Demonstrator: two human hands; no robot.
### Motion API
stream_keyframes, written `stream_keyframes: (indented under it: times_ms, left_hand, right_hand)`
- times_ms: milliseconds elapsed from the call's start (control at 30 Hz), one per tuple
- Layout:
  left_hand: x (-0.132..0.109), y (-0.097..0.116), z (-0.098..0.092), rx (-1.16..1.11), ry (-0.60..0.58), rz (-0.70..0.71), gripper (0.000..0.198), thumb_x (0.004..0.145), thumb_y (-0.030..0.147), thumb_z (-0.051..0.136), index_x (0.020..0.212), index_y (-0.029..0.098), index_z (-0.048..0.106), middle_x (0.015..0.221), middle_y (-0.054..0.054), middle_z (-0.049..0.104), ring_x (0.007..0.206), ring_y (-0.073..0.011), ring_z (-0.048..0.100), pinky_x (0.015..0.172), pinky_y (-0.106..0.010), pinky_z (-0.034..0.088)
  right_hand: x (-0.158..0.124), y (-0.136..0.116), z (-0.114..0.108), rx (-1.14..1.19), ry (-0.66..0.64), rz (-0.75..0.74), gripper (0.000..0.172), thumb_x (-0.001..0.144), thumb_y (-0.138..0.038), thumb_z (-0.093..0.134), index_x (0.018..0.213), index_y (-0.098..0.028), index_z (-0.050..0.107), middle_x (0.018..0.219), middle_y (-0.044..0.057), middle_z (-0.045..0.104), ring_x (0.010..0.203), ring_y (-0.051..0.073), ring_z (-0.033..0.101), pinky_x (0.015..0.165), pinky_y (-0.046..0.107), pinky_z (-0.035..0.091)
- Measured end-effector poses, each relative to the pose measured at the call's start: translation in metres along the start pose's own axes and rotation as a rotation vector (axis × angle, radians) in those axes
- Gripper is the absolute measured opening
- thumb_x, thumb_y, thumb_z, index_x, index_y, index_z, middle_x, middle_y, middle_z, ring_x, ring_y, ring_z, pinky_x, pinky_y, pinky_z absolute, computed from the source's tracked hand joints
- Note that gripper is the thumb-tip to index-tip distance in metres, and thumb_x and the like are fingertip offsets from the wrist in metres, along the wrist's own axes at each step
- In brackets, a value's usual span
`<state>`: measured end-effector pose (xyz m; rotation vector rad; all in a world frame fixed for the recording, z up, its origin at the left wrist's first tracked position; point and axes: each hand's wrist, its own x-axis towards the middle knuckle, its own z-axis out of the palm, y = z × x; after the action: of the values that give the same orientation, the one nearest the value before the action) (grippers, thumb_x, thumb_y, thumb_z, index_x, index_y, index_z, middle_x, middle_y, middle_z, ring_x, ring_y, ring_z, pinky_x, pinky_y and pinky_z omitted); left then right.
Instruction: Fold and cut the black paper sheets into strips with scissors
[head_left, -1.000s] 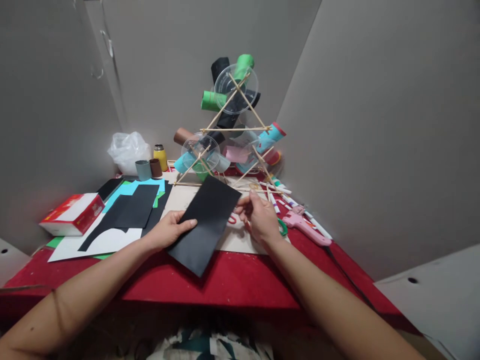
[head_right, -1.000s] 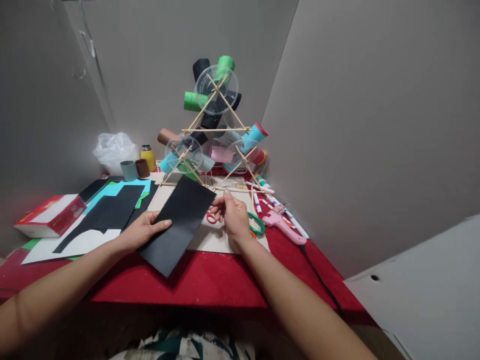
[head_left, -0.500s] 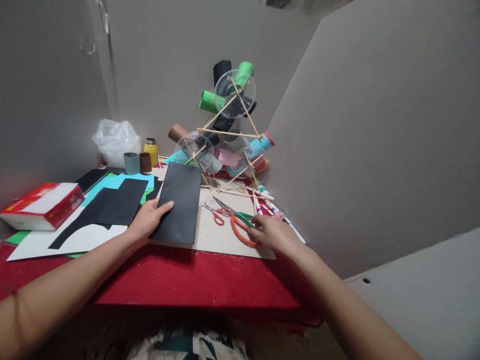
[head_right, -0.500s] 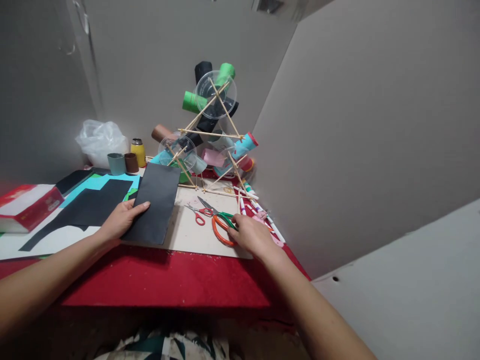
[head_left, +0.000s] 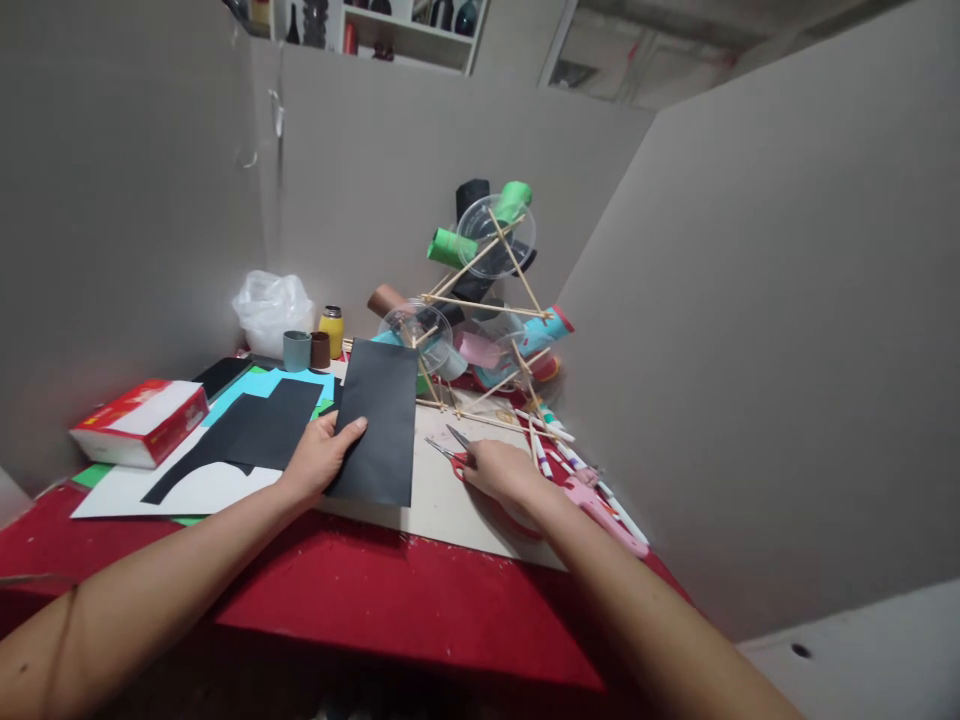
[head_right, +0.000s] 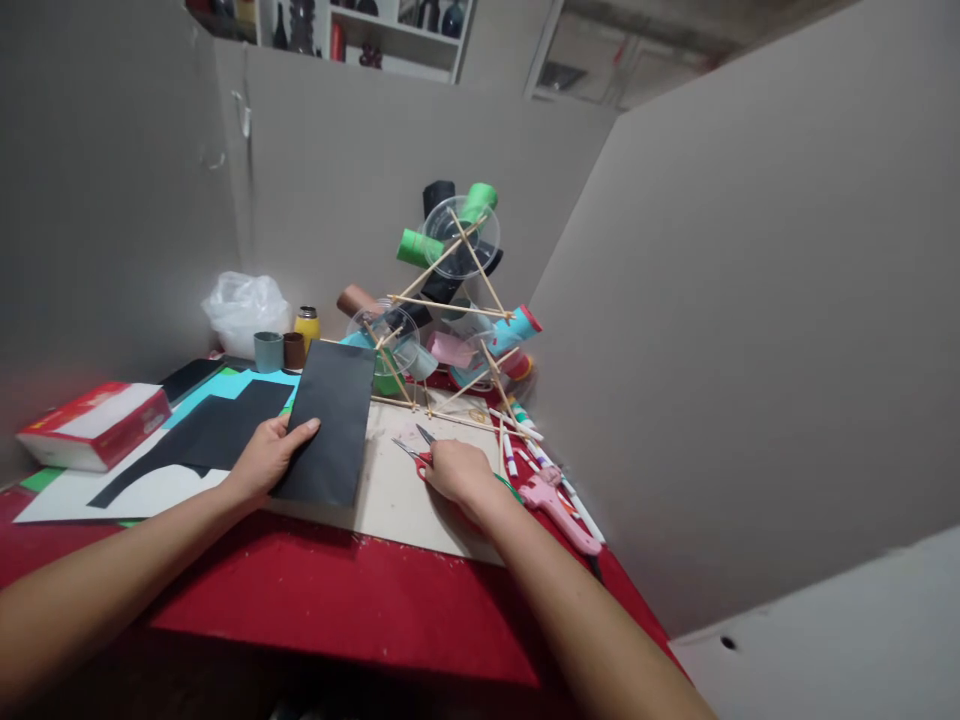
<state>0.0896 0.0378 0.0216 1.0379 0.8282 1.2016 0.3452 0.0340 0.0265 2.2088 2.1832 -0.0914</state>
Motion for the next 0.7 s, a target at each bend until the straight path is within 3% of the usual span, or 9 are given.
stream_keyframes:
  times_ms: [200,333,467,567,700]
  left_hand:
    - [-0.002,0.003,-0.001,-0.039,0.035,0.039,0.034,0.068,0.040,0.076,0.090,0.016,0.065,0.077,-0.003,0.073,0.064,-0.0186,0.068,0.061,-0.030,0.055]
    - [-0.002,0.011,-0.003,-0.123,0.053,0.033,0.030,0.069,0.036,0.076,0.088,0.015,0.065,0.076,-0.004,0.074,0.061,-0.0175,0.067,0.061,-0.030,0.056]
    - [0.001,0.017,-0.008,-0.230,0.067,0.002,0.027,0.071,0.032,0.075,0.089,0.015,0.065,0.076,-0.005,0.074,0.061,-0.0162,0.068,0.064,-0.029,0.057]
    - [0.004,0.017,-0.012,-0.297,0.087,-0.009,0.024,0.074,0.031,0.073,0.089,0.014,0.065,0.076,-0.006,0.074,0.061,-0.0167,0.068,0.065,-0.030,0.057]
    - [0.009,0.013,-0.015,-0.325,0.099,-0.033,0.020,0.078,0.030,0.070,0.089,0.013,0.066,0.077,-0.007,0.074,0.061,-0.0168,0.069,0.066,-0.030,0.057]
  right_hand:
    - [0.015,0.015,0.001,0.206,-0.008,0.021,0.007,0.063,-0.022,0.069,0.064,-0.016,0.065,0.068,0.008,0.066,0.070,0.023,0.061,0.060,0.029,0.037]
    - [0.002,0.017,0.010,0.521,0.071,-0.044,0.026,0.068,-0.036,0.067,0.054,-0.019,0.054,0.051,-0.001,0.051,0.053,0.015,0.048,0.051,0.026,0.030]
    - [-0.023,0.003,0.017,0.886,0.094,-0.139,0.044,0.082,-0.061,0.047,0.063,-0.020,0.048,0.049,-0.007,0.034,0.043,0.010,0.031,0.042,0.024,0.024]
    - [-0.040,-0.014,0.015,1.150,-0.001,-0.219,0.047,0.077,-0.065,0.053,0.069,-0.018,0.056,0.050,-0.008,0.033,0.040,0.007,0.026,0.039,0.023,0.022]
    - [-0.055,-0.037,0.006,1.560,-0.210,-0.264,0.038,0.068,-0.051,0.073,0.067,-0.016,0.060,0.044,-0.010,0.030,0.037,0.004,0.021,0.037,0.021,0.015]
